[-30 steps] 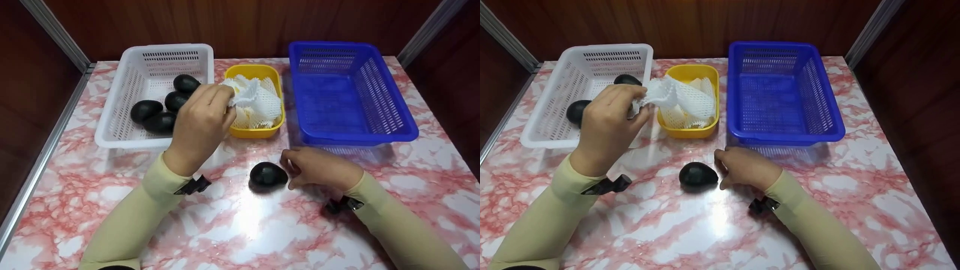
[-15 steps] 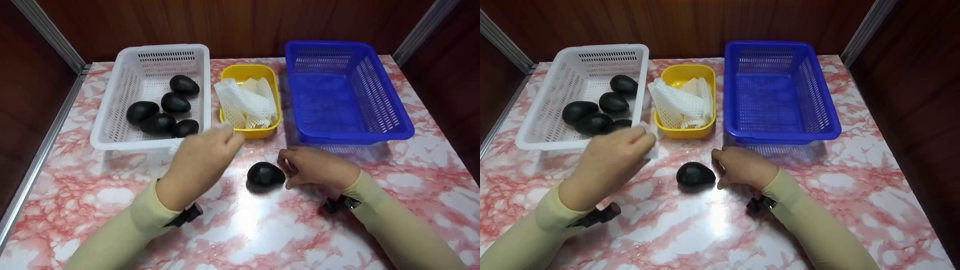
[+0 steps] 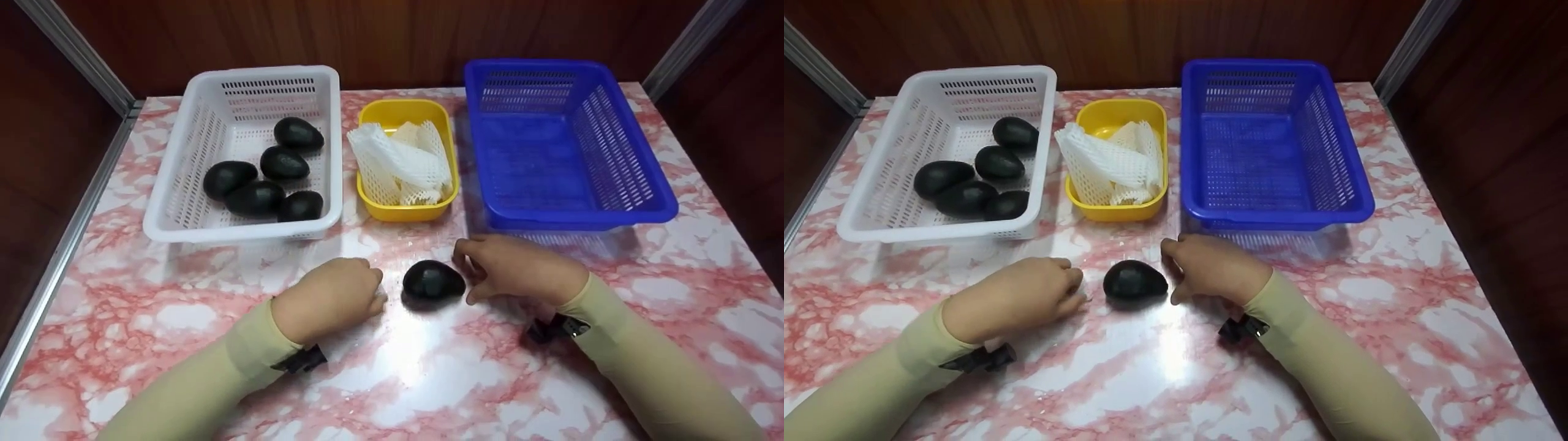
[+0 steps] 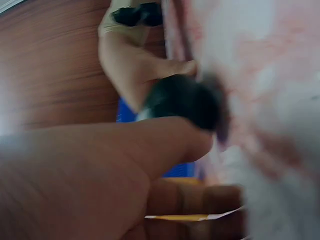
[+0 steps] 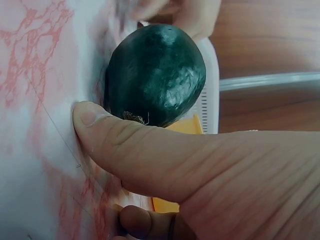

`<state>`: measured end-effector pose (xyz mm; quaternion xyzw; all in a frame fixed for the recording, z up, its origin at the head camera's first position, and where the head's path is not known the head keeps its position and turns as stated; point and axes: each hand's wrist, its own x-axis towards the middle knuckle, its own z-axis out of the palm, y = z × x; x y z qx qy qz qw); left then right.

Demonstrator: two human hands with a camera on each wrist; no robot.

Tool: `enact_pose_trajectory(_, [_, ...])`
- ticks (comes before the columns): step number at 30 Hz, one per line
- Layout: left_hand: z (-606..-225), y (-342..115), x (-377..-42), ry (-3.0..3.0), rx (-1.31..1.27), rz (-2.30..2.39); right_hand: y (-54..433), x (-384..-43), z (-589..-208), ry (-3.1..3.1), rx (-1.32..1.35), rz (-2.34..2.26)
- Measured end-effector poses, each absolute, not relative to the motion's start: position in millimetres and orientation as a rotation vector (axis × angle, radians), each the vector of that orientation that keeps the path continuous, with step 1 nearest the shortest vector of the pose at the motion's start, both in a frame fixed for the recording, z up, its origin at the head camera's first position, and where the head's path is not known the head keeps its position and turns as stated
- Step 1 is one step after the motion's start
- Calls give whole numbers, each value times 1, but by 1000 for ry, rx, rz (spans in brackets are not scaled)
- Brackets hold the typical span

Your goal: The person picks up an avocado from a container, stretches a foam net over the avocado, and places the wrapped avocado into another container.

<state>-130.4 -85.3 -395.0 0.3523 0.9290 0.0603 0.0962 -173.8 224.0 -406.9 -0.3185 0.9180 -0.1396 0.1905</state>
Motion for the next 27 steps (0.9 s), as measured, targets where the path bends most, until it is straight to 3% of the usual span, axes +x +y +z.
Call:
enact_pose_trajectory(16, [-395, -100, -155, 2692, 1094, 292, 227, -173, -405, 2576, -864, -411])
enact_pose_trajectory(27, [-401, -91, -156, 2932, 911, 327, 225, -174, -405, 2570, -895, -414])
